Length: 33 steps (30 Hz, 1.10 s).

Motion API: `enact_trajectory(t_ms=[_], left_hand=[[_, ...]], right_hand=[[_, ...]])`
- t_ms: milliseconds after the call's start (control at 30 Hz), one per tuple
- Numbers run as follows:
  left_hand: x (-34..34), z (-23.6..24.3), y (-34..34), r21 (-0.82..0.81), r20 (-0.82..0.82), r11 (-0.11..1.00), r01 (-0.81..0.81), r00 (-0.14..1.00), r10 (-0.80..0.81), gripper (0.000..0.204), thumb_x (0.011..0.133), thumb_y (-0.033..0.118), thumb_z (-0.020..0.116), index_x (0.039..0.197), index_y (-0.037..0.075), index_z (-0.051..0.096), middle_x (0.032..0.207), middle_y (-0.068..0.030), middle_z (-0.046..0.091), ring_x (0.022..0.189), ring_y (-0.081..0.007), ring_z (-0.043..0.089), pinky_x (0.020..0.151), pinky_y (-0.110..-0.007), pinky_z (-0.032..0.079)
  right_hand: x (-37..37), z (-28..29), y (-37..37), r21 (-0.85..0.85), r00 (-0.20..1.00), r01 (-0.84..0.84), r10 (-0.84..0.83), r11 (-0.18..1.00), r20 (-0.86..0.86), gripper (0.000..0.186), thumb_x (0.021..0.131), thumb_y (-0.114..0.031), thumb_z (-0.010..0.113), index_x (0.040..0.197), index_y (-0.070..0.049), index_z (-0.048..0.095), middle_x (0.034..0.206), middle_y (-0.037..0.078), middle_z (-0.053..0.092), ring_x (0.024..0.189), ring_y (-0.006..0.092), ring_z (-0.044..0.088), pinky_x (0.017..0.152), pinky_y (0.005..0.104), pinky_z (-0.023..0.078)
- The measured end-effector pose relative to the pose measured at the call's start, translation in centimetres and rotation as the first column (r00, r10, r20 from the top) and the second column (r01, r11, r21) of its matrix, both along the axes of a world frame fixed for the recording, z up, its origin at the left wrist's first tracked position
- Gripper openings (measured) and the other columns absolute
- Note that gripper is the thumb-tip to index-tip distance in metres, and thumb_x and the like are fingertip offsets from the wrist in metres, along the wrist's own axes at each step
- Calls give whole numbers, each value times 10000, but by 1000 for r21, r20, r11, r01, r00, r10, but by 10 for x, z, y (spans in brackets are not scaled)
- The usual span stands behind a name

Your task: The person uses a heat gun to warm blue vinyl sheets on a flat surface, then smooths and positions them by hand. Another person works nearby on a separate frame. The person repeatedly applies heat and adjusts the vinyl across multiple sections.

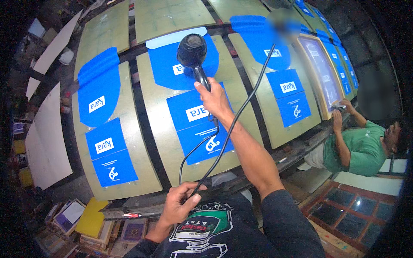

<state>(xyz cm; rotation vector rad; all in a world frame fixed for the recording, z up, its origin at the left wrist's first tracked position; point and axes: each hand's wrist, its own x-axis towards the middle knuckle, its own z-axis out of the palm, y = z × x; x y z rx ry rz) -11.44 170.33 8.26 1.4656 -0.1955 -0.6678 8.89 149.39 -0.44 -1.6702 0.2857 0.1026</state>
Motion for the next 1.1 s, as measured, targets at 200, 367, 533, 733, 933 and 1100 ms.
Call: enact_trajectory(t_ms=[200, 367, 533, 733, 933, 1100], left_hand=[[2, -10, -16, -17, -18, 998, -62, 998, 61, 162, 919, 131, 569, 922, -27, 603, 587, -55, 555, 527, -80, 470, 514, -258, 367], [9, -11, -14, -29, 32, 994, -103, 994, 104, 207, 919, 186, 566, 828, 5, 610, 534, 49, 448, 486, -31, 361, 458, -231, 265], [15, -3, -13, 70, 196, 997, -41, 980, 27, 140, 895, 111, 592, 885, -28, 610, 621, -85, 588, 519, -119, 518, 510, -273, 413], [-6, -74, -8, -122, 227, 940, -318, 913, 338, 178, 923, 185, 575, 881, 12, 569, 684, -7, 496, 556, -79, 429, 495, -224, 328], [-1, -20, -9, 61, 235, 961, -271, 939, 250, 153, 810, 125, 669, 832, -25, 652, 733, -129, 677, 653, -190, 654, 631, -303, 510], [-12, -2, 6, -26, 238, 984, -178, 954, 179, 141, 892, 113, 624, 859, -24, 628, 670, -123, 592, 576, -199, 592, 547, -314, 452]], right_hand=[[10, 0, -38, -122, 995, 96, -95, 988, 11, 288, 922, -323, 600, 941, -44, 528, 602, -2, 488, 422, 72, 449, 379, 229, 364], [21, -10, -37, -40, 993, 115, -114, 993, 9, 302, 922, -345, 596, 916, -50, 531, 607, 8, 503, 435, 78, 465, 377, 239, 367], [40, -33, -48, 40, 983, 176, -178, 984, 46, 272, 910, -337, 618, 943, -76, 548, 612, -2, 501, 425, 69, 437, 371, 232, 360], [73, -60, -24, -232, 975, 103, -51, 967, 218, 424, 879, -364, 630, 1036, 18, 536, 987, 245, 591, 962, 305, 583, 844, 470, 451], [67, -89, -39, -880, 670, 271, 580, 390, 463, 357, 869, -145, 588, 1225, -135, 574, 1011, 148, 636, 899, 300, 621, 791, 467, 510], [36, -18, 19, 139, 1000, -17, 21, 990, -21, 280, 891, -362, 650, 911, -103, 545, 640, -23, 513, 489, 70, 471, 395, 231, 383]])
